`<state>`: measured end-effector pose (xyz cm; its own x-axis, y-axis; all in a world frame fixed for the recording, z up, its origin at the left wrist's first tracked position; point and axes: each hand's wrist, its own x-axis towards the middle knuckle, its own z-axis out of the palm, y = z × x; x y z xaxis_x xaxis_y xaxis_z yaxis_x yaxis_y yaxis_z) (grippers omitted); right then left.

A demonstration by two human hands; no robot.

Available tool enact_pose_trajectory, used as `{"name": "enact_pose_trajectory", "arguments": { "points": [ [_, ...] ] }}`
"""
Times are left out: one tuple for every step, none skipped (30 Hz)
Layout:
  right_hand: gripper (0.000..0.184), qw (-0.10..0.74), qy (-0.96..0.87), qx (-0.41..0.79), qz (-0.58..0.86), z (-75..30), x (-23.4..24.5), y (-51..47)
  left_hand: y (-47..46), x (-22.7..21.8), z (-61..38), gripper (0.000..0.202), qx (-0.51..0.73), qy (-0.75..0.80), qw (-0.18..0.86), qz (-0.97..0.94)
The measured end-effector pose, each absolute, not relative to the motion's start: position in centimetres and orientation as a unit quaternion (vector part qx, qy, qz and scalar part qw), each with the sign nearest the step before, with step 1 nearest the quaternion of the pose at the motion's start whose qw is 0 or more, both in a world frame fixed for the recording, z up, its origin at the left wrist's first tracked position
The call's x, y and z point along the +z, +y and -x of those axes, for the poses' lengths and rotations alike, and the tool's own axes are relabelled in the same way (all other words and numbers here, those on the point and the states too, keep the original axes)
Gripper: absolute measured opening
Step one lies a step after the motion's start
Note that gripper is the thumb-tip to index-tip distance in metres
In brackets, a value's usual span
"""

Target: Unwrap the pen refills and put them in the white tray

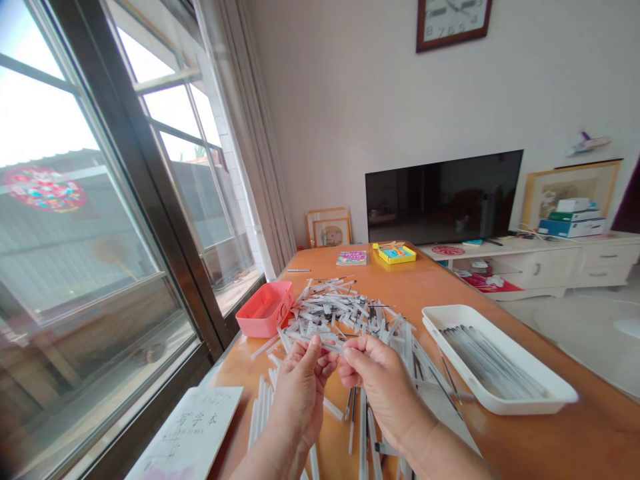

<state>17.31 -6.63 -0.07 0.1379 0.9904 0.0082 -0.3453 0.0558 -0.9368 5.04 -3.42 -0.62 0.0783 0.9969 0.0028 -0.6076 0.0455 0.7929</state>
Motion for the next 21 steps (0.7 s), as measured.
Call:
{"name": "enact_pose_trajectory", "arguments": {
  "points": [
    [0.023,0.617,-0.378,0.543,0.426,-17.4,0.0,-6.6,-3.4,-0.7,-5.0,0.033,0.608,0.299,0.657,-0.33],
    [0.022,0.611,-0.381,0.55,0.423,-17.5,0.1,-6.6,-3.3,-0.7,-5.0,0.033,0.607,0.3,0.655,-0.336],
    [0.022,0.602,-0.383,0.561,0.419,-17.6,0.2,-6.6,-3.2,-0.7,-4.9,0.033,0.606,0.301,0.652,-0.343],
    [0.023,0.592,-0.383,0.575,0.415,-17.7,0.3,-6.6,-3.1,-0.7,-4.7,0.034,0.605,0.303,0.647,-0.352],
    [0.025,0.584,-0.378,0.589,0.412,-17.9,0.3,-6.5,-2.9,-0.6,-4.5,0.034,0.605,0.307,0.639,-0.363],
    [0.028,0.577,-0.368,0.6,0.413,-18.1,0.3,-6.4,-2.8,-0.6,-4.3,0.034,0.608,0.312,0.627,-0.374],
    [0.031,0.575,-0.354,0.607,0.418,-18.3,0.3,-6.3,-2.6,-0.5,-4.1,0.034,0.613,0.319,0.612,-0.385],
    [0.031,0.578,-0.338,0.609,0.426,-18.5,0.2,-6.1,-2.5,-0.4,-3.8,0.034,0.62,0.327,0.594,-0.394],
    [0.03,0.584,-0.322,0.607,0.431,-18.8,0.0,-6.0,-2.3,-0.3,-3.5,0.035,0.631,0.337,0.573,-0.401],
    [0.027,0.592,-0.309,0.605,0.433,-19.1,-0.1,-5.8,-2.2,-0.2,-3.3,0.035,0.64,0.346,0.552,-0.406],
    [0.025,0.599,-0.298,0.607,0.429,-19.3,-0.3,-5.6,-2.1,-0.1,-3.0,0.035,0.646,0.356,0.534,-0.414],
    [0.024,0.604,-0.287,0.615,0.419,-19.5,-0.4,-5.5,-2.0,0.0,-2.8,0.035,0.648,0.366,0.516,-0.424],
    [0.024,0.606,-0.277,0.628,0.402,-19.7,-0.4,-5.4,-1.9,0.0,-2.7,0.034,0.647,0.377,0.498,-0.437],
    [0.024,0.605,-0.268,0.645,0.382,-19.8,-0.4,-5.4,-1.9,0.0,-2.6,0.033,0.641,0.388,0.481,-0.455],
    [0.025,0.6,-0.261,0.664,0.361,-19.9,-0.3,-5.4,-1.8,0.0,-2.6,0.032,0.634,0.396,0.465,-0.475],
    [0.026,0.596,-0.256,0.68,0.342,-19.9,-0.1,-5.5,-1.9,-0.1,-2.6,0.032,0.624,0.4,0.452,-0.497],
    [0.027,0.591,-0.254,0.693,0.324,-19.9,0.1,-5.6,-1.9,-0.2,-2.7,0.033,0.614,0.4,0.441,-0.518],
    [0.027,0.588,-0.253,0.702,0.311,-19.8,0.3,-5.7,-2.0,-0.3,-2.8,0.033,0.607,0.397,0.428,-0.539],
    [0.028,0.585,-0.254,0.708,0.302,-19.8,0.4,-5.8,-2.1,-0.4,-2.9,0.033,0.604,0.395,0.411,-0.557],
    [0.027,0.584,-0.254,0.711,0.298,-19.8,0.6,-5.8,-2.3,-0.4,-3.0,0.03,0.602,0.393,0.39,-0.576],
    [0.027,0.583,-0.254,0.712,0.298,-19.9,0.7,-5.8,-2.4,-0.4,-3.1,0.027,0.598,0.392,0.367,-0.594]
  ]
}}
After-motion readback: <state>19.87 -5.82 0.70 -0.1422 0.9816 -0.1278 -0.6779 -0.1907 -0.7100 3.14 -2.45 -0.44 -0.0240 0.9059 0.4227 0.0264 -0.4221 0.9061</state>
